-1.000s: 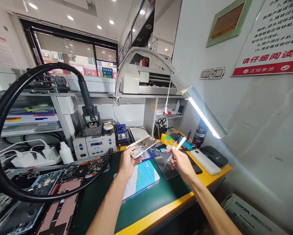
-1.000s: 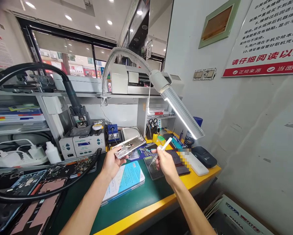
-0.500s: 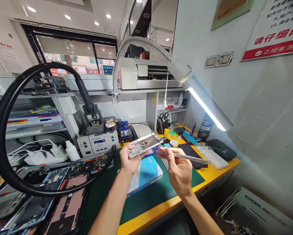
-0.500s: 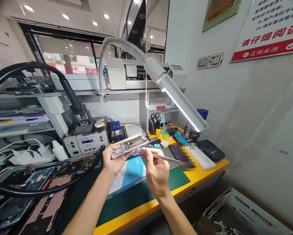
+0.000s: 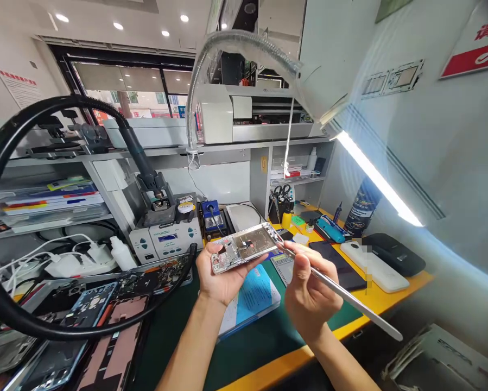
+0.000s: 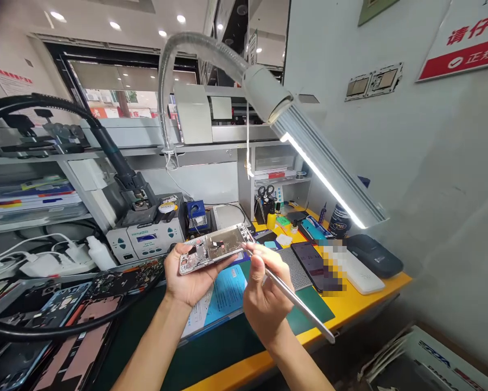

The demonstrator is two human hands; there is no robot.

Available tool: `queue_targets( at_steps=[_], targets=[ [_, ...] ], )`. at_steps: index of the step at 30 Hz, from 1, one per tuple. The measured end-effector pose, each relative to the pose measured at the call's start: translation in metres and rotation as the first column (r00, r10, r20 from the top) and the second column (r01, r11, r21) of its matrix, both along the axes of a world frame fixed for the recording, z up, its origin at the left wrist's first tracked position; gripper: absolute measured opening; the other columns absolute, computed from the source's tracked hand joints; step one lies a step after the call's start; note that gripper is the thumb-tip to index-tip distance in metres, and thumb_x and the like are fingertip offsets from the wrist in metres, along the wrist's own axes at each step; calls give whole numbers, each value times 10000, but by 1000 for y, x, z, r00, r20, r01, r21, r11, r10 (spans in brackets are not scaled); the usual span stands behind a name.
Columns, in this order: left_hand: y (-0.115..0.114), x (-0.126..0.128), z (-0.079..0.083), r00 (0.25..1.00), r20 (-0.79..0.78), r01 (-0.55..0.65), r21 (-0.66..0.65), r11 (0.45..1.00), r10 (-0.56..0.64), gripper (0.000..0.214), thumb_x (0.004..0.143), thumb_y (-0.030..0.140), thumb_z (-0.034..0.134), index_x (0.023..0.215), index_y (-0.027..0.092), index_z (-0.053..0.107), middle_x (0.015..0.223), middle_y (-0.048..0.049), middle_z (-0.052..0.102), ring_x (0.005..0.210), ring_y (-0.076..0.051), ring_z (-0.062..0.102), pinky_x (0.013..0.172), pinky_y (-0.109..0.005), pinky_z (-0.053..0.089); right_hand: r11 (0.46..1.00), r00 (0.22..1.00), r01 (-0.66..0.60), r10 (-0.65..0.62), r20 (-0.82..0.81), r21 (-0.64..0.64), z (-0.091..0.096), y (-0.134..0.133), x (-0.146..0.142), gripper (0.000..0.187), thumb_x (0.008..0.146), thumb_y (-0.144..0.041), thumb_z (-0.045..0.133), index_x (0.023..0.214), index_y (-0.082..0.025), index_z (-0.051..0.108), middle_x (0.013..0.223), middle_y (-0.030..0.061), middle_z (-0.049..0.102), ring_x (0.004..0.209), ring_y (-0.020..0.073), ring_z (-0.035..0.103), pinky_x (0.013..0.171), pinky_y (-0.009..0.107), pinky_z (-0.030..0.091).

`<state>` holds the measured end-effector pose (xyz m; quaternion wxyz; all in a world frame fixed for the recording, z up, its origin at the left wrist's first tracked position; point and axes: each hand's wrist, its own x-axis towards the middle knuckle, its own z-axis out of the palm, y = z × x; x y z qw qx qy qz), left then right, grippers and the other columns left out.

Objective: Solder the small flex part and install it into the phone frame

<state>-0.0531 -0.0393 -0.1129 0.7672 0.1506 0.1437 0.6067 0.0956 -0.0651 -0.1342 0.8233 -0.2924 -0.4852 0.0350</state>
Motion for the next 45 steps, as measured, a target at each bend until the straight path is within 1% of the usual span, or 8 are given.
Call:
queue_targets(
  at_steps=[3, 12, 17, 21, 26, 31, 39, 45],
  targets=[
    [-3, 3, -1, 999, -1, 35, 8, 999, -35, 542, 713, 246, 555, 1200, 40, 674, 1145, -274, 743, 1167, -492, 654, 946, -691, 525, 998, 988, 22, -32, -154, -63, 12, 17, 16, 155, 947, -327, 682, 1016, -189, 673, 1051, 105, 770, 985, 273, 765, 997, 525, 573],
    [-3, 24, 4, 991, 29, 131, 44, 990, -132, 330, 819, 279, 569, 1007, 58, 727, 1218, -282, 717, 1260, -520, 584, 1013, -728, 459, 914, 839, -327, 164, -518, -241, 29, 54, 25, 344, 913, -502, 665, 956, -171, 581, 911, 102, 778, 717, 260, 802, 710, 390, 670],
    [3, 34, 8, 982, 46, 178, 88, 980, -183, 728, 866, 639, 600, 1315, 66, 606, 1458, -316, 543, 1398, -533, 435, 1066, -781, 355, 886, 767, -385, 151, -624, -259, 24, 66, 19, 335, 947, -480, 659, 958, -149, 611, 898, 66, 775, 705, 204, 790, 712, 351, 661],
    [13, 39, 5, 981, 63, 176, 109, 978, -184, 912, 863, 722, 542, 1501, 83, 416, 1501, -348, 475, 1406, -513, 436, 1081, -755, 358, 873, 765, -390, 130, -631, -292, 21, 77, 22, 277, 991, -401, 644, 950, -127, 651, 839, 28, 760, 694, 159, 762, 703, 336, 651],
    [23, 35, -5, 981, 83, 166, 114, 980, -176, 950, 868, 729, 520, 1563, 108, 335, 1507, -340, 473, 1411, -507, 433, 1083, -748, 358, 905, 828, -326, 135, -544, -273, 33, 72, 31, 305, 947, -454, 661, 918, -155, 609, 873, 66, 773, 738, 216, 797, 754, 349, 664],
    [29, 29, -17, 980, 132, 135, 107, 985, -149, 856, 880, 713, 517, 1471, 95, 499, 1454, -332, 539, 1381, -509, 474, 1072, -729, 385, 923, 926, -297, 215, -311, -246, 43, 43, 16, 236, 963, -400, 646, 921, -168, 638, 879, 78, 783, 749, 233, 798, 748, 374, 681],
    [35, 22, -15, 984, 142, 113, -25, 993, -108, 796, 895, 698, 482, 1428, 111, 561, 1230, -259, 714, 1186, -450, 646, 1028, -716, 427, 990, 986, -144, 142, 86, 14, 0, 32, -17, 169, 937, -101, 635, 1026, -222, 713, 972, 59, 800, 899, 230, 784, 802, 408, 666],
    [34, 21, -6, 976, 177, 141, -69, 988, -127, 869, 893, 746, 378, 1533, 161, 421, 1398, -232, 628, 1284, -486, 577, 1029, -695, 425, 976, 954, -84, 20, 299, 203, -20, 35, -11, 308, 939, -28, 597, 1207, -160, 671, 1029, 109, 782, 930, 271, 786, 756, 458, 678]
  ],
)
